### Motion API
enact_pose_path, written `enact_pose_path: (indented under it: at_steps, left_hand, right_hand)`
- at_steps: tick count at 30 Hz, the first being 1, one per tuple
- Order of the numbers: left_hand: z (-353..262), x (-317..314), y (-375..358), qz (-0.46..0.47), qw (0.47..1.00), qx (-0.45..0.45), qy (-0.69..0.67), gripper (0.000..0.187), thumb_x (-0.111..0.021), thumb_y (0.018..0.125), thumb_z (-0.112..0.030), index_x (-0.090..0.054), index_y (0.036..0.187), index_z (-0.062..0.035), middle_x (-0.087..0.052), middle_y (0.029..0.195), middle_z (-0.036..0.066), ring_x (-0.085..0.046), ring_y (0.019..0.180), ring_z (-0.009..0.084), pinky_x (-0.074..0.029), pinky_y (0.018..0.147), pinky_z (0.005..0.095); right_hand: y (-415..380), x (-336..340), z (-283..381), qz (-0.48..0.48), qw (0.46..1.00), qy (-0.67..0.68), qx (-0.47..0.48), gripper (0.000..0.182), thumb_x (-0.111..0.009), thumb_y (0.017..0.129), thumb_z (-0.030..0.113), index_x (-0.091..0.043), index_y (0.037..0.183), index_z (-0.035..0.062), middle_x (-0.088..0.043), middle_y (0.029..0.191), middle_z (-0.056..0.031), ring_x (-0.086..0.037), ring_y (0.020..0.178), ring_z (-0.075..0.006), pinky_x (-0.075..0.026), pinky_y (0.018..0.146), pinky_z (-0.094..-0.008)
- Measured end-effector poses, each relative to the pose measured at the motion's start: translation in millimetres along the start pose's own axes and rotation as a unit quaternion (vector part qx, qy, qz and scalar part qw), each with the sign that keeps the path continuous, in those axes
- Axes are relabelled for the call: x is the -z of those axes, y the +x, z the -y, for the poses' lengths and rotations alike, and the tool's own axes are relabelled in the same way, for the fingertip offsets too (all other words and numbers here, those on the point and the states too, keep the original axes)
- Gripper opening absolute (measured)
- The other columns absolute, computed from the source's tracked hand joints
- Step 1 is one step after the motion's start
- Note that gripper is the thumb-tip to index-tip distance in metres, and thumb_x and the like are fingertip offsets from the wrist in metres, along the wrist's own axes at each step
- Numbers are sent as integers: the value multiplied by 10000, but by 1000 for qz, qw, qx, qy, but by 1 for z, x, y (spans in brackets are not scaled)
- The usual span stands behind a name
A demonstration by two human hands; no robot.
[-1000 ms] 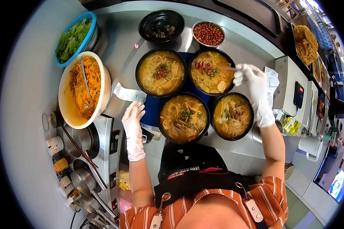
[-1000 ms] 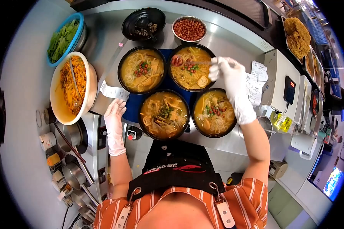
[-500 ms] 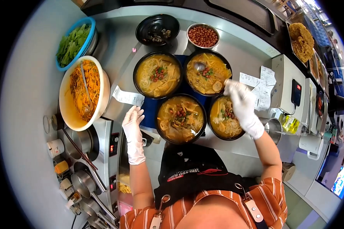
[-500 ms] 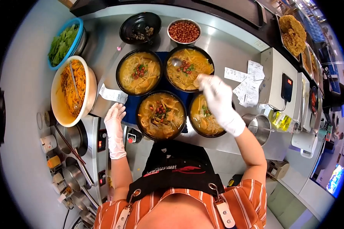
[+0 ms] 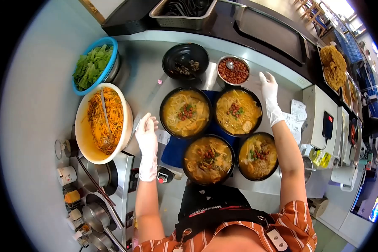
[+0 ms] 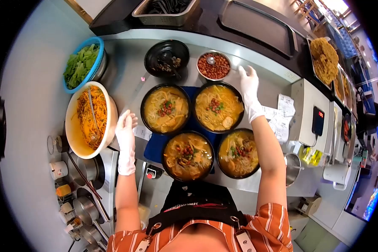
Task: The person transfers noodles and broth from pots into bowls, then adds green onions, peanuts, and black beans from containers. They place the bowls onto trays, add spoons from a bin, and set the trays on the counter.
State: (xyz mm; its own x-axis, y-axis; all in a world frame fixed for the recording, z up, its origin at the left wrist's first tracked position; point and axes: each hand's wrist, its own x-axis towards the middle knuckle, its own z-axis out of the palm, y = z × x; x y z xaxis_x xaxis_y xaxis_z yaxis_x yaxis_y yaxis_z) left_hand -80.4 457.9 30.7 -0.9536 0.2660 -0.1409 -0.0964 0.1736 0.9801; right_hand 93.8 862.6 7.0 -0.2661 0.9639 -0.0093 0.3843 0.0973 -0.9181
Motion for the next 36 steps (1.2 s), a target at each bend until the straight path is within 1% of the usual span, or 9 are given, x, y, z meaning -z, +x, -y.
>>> enact_pose_path:
  at_steps: [3, 5, 8, 11, 16, 22, 26, 31, 36]
  left_hand:
    - [-7, -22, 57, 15, 1000, 6, 18, 268, -503, 945, -82, -584, 1179, 19, -646, 938, 84, -608, 757, 124, -496, 668, 231]
    - [-2, -42, 101, 45, 998, 27, 27, 274, -525, 925, -94, -589, 1159, 35, -652, 866, 77, -584, 676, 110, -480, 611, 225]
    - [-6, -79, 147, 107, 987, 105, 59, 281, -531, 930, -163, -587, 1133, 23, -639, 835, 106, -599, 600, 155, -491, 557, 266]
    - [13, -115, 178, 185, 967, 174, 36, 309, -540, 926, -193, -549, 1137, 34, -627, 832, 123, -628, 601, 199, -515, 531, 295]
    - [19, -138, 192, 153, 947, 274, -66, 215, -486, 909, -85, -498, 1083, 40, -615, 948, 163, -662, 759, 273, -587, 646, 345]
    - [8, -131, 192, 153, 976, 149, -39, 143, -487, 866, -33, -536, 967, 57, -616, 871, 140, -653, 699, 251, -606, 562, 357]
    - [-17, -119, 192, 137, 983, 121, -28, 150, -515, 852, -34, -571, 913, 91, -626, 837, 157, -656, 656, 266, -602, 512, 371]
    - [-32, -113, 199, 81, 985, 149, -22, 213, -550, 850, -54, -575, 874, 156, -627, 830, 197, -663, 641, 300, -605, 502, 387]
    - [-49, -105, 176, 82, 992, 85, 44, 212, -561, 852, -63, -578, 890, 145, -636, 825, 215, -673, 646, 303, -594, 497, 375]
  right_hand:
    - [-31, -3, 51, -234, 902, -256, 257, 502, -665, 839, 150, -485, 1277, -16, -569, 1181, -211, -489, 1171, -357, -383, 1007, -418]
    - [-54, -21, 90, -139, 901, -183, 369, 429, -680, 812, 126, -548, 1207, 25, -593, 1140, -179, -534, 1112, -338, -430, 949, -403]
    - [-83, -86, 111, 113, 957, -160, 212, 328, -655, 827, 258, -603, 1065, 37, -660, 857, -152, -657, 805, -305, -516, 757, -369]
    - [-88, -151, 107, 232, 911, -324, 102, 468, -685, 797, 344, -585, 1093, -5, -677, 899, -180, -656, 870, -347, -514, 791, -397]
    - [-63, -182, 78, 238, 940, -242, 41, 397, -668, 801, 329, -641, 1050, 21, -679, 906, -196, -658, 858, -363, -519, 795, -387]
    - [-68, -125, 120, 134, 851, -359, 359, 183, -586, 850, 145, -628, 992, 38, -626, 659, -143, -626, 575, -311, -494, 532, -391]
    - [-73, -118, 117, 139, 806, -386, 426, 135, -595, 835, 157, -585, 875, 28, -607, 609, -118, -631, 562, -281, -491, 504, -363]
    - [-100, -116, 132, 169, 848, -338, 371, 127, -578, 833, 131, -619, 867, 16, -606, 613, -146, -633, 583, -303, -498, 534, -384]
    - [-105, -126, 146, 230, 936, -213, 159, 190, -573, 815, 123, -646, 830, -51, -609, 649, -223, -624, 641, -356, -501, 641, -394]
